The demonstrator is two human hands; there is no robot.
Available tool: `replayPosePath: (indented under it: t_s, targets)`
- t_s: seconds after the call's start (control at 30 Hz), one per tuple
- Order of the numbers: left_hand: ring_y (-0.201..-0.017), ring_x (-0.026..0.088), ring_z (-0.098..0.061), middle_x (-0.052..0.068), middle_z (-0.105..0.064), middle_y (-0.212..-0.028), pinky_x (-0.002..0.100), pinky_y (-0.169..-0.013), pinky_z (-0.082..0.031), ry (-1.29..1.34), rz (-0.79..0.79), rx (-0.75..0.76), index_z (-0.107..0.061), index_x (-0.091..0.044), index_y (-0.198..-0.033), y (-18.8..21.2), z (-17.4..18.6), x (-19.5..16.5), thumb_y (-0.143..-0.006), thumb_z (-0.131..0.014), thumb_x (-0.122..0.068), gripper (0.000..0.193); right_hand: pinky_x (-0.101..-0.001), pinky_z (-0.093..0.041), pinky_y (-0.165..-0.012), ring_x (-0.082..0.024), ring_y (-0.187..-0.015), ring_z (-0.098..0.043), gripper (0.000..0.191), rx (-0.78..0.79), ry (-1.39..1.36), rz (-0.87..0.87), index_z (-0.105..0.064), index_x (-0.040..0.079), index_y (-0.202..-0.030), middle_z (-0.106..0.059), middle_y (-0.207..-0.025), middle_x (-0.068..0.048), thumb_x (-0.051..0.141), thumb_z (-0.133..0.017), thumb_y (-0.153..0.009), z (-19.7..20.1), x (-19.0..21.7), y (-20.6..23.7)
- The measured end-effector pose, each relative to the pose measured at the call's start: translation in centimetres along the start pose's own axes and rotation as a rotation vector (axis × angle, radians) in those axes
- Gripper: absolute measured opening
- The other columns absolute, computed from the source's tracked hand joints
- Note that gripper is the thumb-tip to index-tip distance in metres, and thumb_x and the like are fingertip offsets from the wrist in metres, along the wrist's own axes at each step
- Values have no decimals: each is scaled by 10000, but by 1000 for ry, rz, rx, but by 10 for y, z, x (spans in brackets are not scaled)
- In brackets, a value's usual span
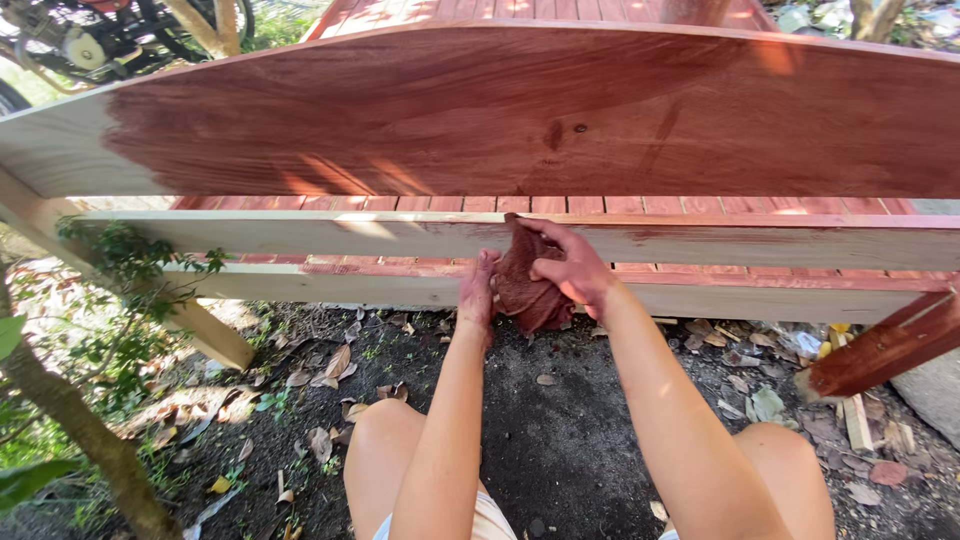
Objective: The person applies a reddish wood stain or preservative to a slatted wooden bench and its frame outdoors, rubbing the liquid in by hand with a cloth. They work along the rails, seat slats and edges, repositioning around the structure to coat untreated bare wood sections.
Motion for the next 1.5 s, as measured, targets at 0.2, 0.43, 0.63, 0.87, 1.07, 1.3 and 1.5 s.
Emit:
replayPosePath:
  t_s: [0.2, 0.43, 0.63, 0.87, 1.07, 1.3, 1.5]
  targets:
    - [-1273, 245, -611, 104, -605, -1439, 432, -1068, -480, 271, 219, 266, -486, -138, -1495, 14, -36, 9, -896, -452, -729, 842, -336, -527, -1038, -185, -1139, -672, 614, 95, -424, 77, -561, 37, -1425, -691, -1233, -81, 24, -586, -812, -12, 13, 9]
    - [-1234, 233, -619, 70, -633, -1337, 467, -1020, -520, 52, 133, 224, -519, -151, -1398, 36, -22, -16, -844, -724, -402, 642, -329, -484, -1073, -162, -1193, -618, 361, -66, -441, 270, -571, 59, -1346, -648, -1318, -52, -5, -598, -992, -9, -16, -7]
    - [-1067, 158, -621, 88, -666, -1178, 364, -968, -496, -126, -64, 50, -601, -101, -1198, 26, 13, -3, -927, -764, -289, 367, -372, -500, -1072, -168, -1206, -616, 282, -64, -692, 315, -496, 152, -1297, -618, -1318, -45, 7, -551, -1062, -13, -39, -7]
    - [-1000, 152, -639, 75, -718, -1149, 343, -927, -510, -41, -280, 69, -593, -54, -1029, 20, 30, -16, -1001, -713, -251, 232, -449, -541, -1077, -260, -1238, -641, 273, -4, -779, 407, -486, 143, -1323, -646, -1330, -102, 124, -580, -1067, 1, -30, 9]
    - [-1102, 150, -639, 57, -691, -1190, 313, -951, -515, -523, -42, 87, -592, -94, -1370, 29, -4, -4, -898, -757, -385, 579, -489, -549, -1023, -329, -1189, -659, 298, 70, -765, 452, -465, 125, -1322, -649, -1293, -186, 217, -587, -1067, 2, -18, 17]
    - [-775, 159, -679, 84, -743, -888, 293, -699, -552, -539, 27, 121, -744, 57, -1102, 40, 10, 13, -860, -803, -362, 488, -481, -558, -1038, -287, -1159, -667, 214, -203, -790, 379, -471, 112, -1238, -667, -1260, -137, 245, -519, -1077, 21, -30, 12]
    - [-580, 105, -577, 15, -694, -725, 282, -528, -448, -536, -103, -105, -776, -42, -1067, 31, 35, 1, -984, -636, -404, 397, -411, -549, -1036, -177, -1109, -645, 133, -330, -781, 387, -511, 132, -1201, -661, -1165, -19, 198, -523, -1085, 32, -44, 13]
Point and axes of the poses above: each hand's wrist, its own y-axis away from the middle knuckle, its own z-axis out of the back of the hand, x = y × z, the point moved 7 cm from there along -y, towards the middle knuckle
